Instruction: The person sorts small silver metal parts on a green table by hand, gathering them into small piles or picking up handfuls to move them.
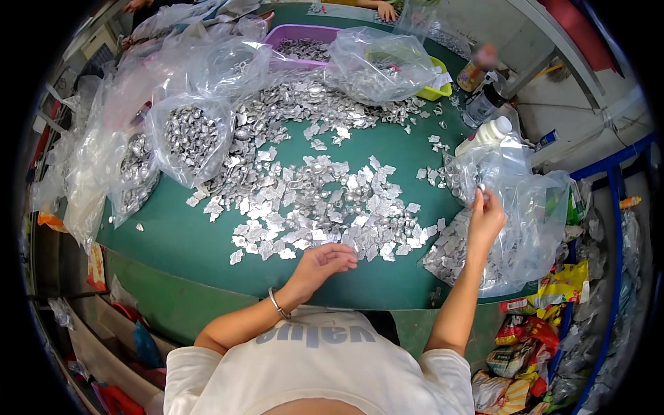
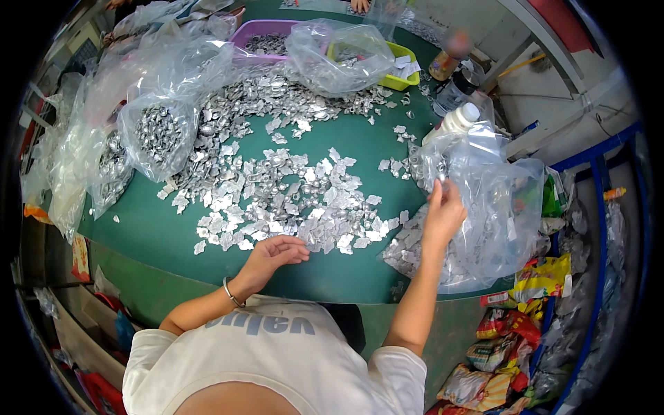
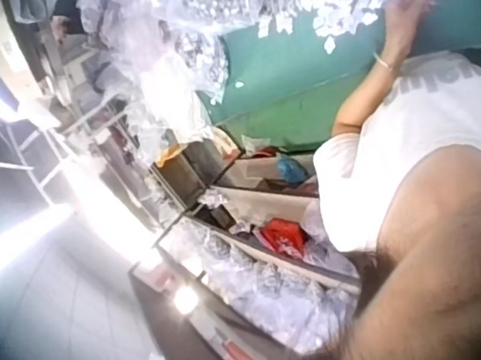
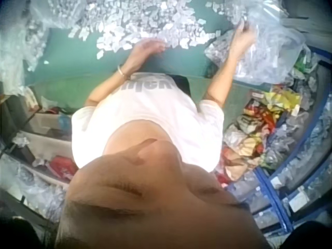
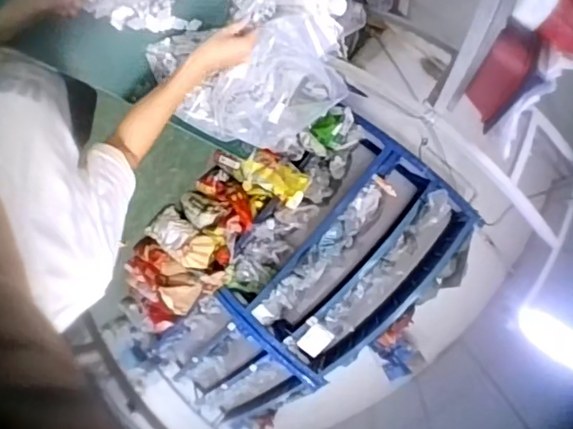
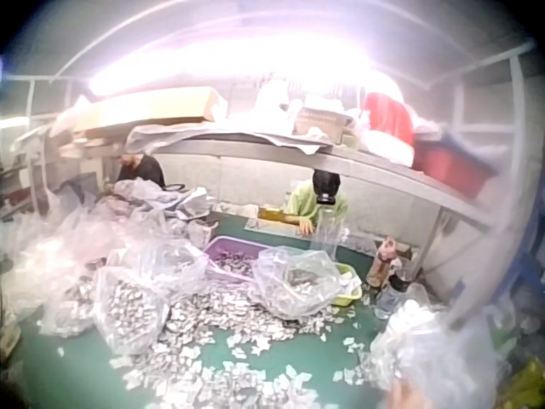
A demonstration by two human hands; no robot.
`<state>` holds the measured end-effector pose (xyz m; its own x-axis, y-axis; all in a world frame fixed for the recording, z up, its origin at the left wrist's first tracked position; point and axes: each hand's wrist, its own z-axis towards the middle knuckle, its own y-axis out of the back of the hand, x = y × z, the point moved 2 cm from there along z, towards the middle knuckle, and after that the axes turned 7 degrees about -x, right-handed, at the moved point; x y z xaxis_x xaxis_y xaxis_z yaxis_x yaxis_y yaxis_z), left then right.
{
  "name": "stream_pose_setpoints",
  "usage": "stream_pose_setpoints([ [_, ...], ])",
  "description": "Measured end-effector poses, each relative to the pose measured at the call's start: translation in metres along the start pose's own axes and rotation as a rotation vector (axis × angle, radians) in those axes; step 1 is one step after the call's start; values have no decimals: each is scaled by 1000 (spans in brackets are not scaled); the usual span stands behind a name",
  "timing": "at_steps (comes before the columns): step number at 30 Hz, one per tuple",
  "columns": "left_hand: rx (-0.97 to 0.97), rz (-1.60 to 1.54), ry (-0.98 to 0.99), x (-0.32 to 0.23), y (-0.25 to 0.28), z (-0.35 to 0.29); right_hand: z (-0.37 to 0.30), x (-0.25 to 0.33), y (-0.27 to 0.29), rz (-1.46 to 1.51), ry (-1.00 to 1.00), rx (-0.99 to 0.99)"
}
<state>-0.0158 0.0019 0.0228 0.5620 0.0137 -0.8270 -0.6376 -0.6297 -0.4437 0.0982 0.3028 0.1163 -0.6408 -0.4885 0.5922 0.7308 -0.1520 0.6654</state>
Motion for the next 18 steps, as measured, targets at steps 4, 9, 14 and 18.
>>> stream_pose_setpoints([
  [4,-30,31,-48,-12,4,1,11,-22,-29,-193,241,19],
  [9,-213,458,-418,-33,31,6,-33,16,-51,311,448,411],
  [14,-167,1444,-706,-19,36,8,-120,73,-75,347,774,765],
  [18,-182,1632,-652,-3,47,-2,-174,74,-82,105,900,855],
])
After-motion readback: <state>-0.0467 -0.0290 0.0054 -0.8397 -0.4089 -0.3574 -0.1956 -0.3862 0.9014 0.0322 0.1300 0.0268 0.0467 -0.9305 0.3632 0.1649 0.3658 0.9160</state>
